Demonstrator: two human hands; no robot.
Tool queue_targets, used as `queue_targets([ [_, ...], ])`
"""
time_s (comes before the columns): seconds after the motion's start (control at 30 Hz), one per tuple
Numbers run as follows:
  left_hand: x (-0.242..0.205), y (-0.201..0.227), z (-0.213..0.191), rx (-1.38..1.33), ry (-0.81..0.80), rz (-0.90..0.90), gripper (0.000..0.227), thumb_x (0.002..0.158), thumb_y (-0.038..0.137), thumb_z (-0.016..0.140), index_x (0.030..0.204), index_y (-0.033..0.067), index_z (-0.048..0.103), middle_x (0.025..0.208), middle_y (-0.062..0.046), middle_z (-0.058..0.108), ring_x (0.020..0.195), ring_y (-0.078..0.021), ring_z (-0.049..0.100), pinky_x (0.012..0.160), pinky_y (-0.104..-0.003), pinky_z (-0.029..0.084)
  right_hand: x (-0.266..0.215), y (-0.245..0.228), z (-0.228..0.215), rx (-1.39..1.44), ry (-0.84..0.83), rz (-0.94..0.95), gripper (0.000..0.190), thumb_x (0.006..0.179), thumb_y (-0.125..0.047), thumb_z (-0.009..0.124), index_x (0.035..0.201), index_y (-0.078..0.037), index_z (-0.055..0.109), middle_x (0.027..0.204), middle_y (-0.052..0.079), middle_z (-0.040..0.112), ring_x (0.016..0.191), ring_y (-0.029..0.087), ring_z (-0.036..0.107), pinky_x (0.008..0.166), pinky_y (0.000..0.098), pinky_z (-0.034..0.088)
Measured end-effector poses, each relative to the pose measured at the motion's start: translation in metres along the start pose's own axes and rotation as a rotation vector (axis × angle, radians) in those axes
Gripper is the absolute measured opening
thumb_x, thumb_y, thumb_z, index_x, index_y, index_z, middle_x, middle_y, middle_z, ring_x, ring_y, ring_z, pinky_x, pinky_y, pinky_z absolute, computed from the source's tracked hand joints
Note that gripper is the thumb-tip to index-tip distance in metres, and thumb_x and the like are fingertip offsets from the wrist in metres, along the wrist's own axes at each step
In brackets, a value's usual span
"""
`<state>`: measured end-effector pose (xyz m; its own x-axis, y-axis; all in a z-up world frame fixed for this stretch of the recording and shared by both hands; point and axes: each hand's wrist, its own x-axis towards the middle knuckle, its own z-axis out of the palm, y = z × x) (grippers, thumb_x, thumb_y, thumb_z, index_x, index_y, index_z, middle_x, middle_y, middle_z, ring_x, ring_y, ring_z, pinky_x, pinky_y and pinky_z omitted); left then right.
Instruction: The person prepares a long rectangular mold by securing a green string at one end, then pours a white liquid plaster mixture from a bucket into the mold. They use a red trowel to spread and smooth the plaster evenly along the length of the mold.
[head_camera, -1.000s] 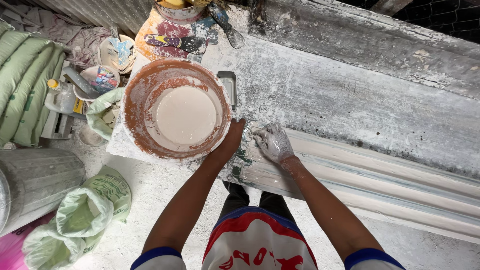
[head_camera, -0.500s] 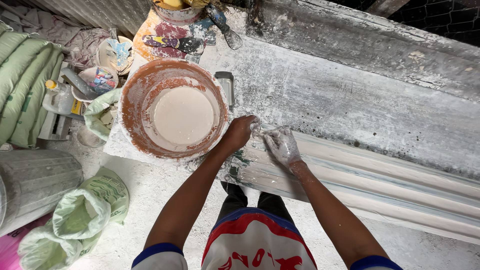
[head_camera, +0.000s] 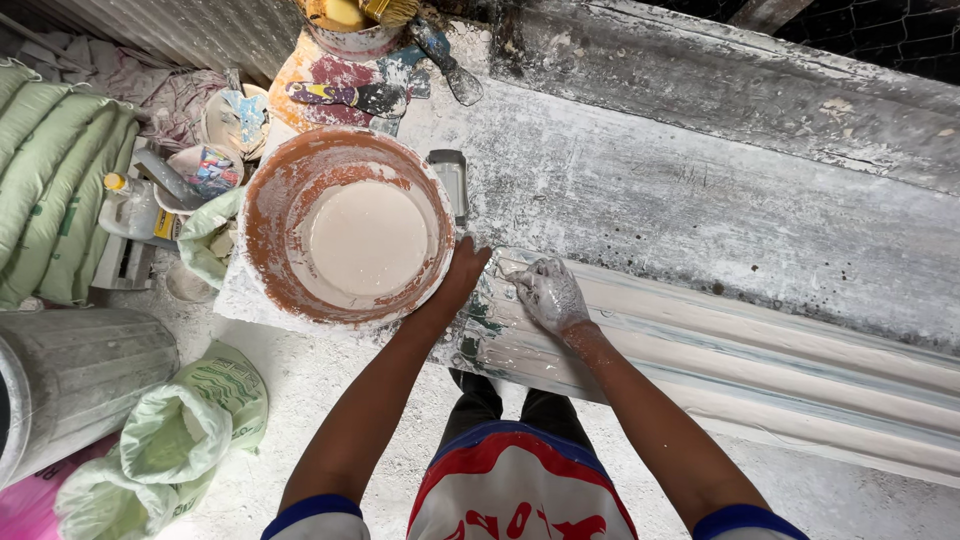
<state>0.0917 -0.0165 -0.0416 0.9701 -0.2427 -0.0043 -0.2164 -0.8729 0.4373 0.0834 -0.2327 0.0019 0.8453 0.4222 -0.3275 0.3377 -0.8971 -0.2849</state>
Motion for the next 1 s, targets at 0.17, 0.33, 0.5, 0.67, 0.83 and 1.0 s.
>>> queue_targets([
  [0.17, -0.002, -0.005, 0.011, 0.182, 0.184, 0.233, 0.035, 0.081, 0.001, 0.068, 0.113, 0.0122, 0.074, 0.094, -0.013, 0.060, 0.091, -0.0297, 0.063, 0.075, -0.045, 0.051, 0.007, 0.002, 0.009, -0.095, -0.126, 0.058, 0.049, 0.094, -0.043, 0.060, 0.142, -0.037, 0.057, 0.157, 0.022, 0.035, 0.149, 0.042, 0.025, 0.122, 0.0543, 0.021],
  [0.33, -0.002, -0.013, 0.034, 0.062, 0.167, 0.439, 0.029, 0.084, 0.006, 0.065, 0.108, 0.0181, 0.076, 0.101, -0.011, 0.060, 0.092, -0.0276, 0.061, 0.078, -0.044, 0.049, 0.004, -0.001, 0.005, -0.218, -0.038, -0.017, 0.049, 0.101, -0.046, 0.058, 0.144, -0.024, 0.054, 0.158, 0.026, 0.032, 0.147, 0.046, 0.024, 0.117, 0.0579, 0.021],
  [0.5, -0.004, -0.016, 0.036, 0.090, 0.068, 0.398, 0.022, 0.088, 0.014, 0.062, 0.102, 0.0209, 0.077, 0.105, -0.005, 0.059, 0.101, -0.0256, 0.059, 0.086, -0.043, 0.049, -0.003, 0.000, -0.008, 0.040, -0.152, 0.139, 0.042, 0.102, -0.040, 0.051, 0.142, -0.034, 0.062, 0.148, 0.019, 0.052, 0.147, 0.037, 0.043, 0.128, 0.0487, 0.032],
  [0.67, -0.001, -0.004, 0.021, 0.223, -0.023, 0.393, 0.015, 0.089, 0.018, 0.061, 0.092, 0.0186, 0.076, 0.108, -0.006, 0.058, 0.104, -0.0243, 0.058, 0.086, -0.046, 0.046, -0.008, 0.018, -0.007, 0.022, 0.087, 0.143, 0.043, 0.094, -0.043, 0.064, 0.131, -0.022, 0.065, 0.151, 0.025, 0.044, 0.146, 0.046, 0.031, 0.124, 0.0514, 0.021],
  [0.83, 0.005, 0.015, 0.004, 0.262, -0.115, 0.335, 0.017, 0.093, 0.019, 0.059, 0.089, 0.0175, 0.076, 0.112, -0.006, 0.059, 0.110, -0.0231, 0.057, 0.094, -0.046, 0.044, -0.021, 0.033, -0.010, -0.014, 0.059, 0.099, 0.029, 0.100, -0.035, 0.057, 0.124, -0.028, 0.071, 0.152, 0.023, 0.046, 0.148, 0.045, 0.033, 0.124, 0.0536, 0.019],
  [1.0, 0.012, 0.031, -0.006, 0.392, -0.258, 0.352, 0.019, 0.097, 0.019, 0.058, 0.095, 0.0150, 0.076, 0.128, -0.005, 0.058, 0.120, -0.0223, 0.056, 0.098, -0.043, 0.045, -0.039, 0.031, -0.027, -0.046, -0.055, 0.101, 0.026, 0.101, -0.028, 0.055, 0.120, -0.027, 0.073, 0.121, 0.012, 0.060, 0.123, 0.032, 0.054, 0.109, 0.0478, 0.042],
])
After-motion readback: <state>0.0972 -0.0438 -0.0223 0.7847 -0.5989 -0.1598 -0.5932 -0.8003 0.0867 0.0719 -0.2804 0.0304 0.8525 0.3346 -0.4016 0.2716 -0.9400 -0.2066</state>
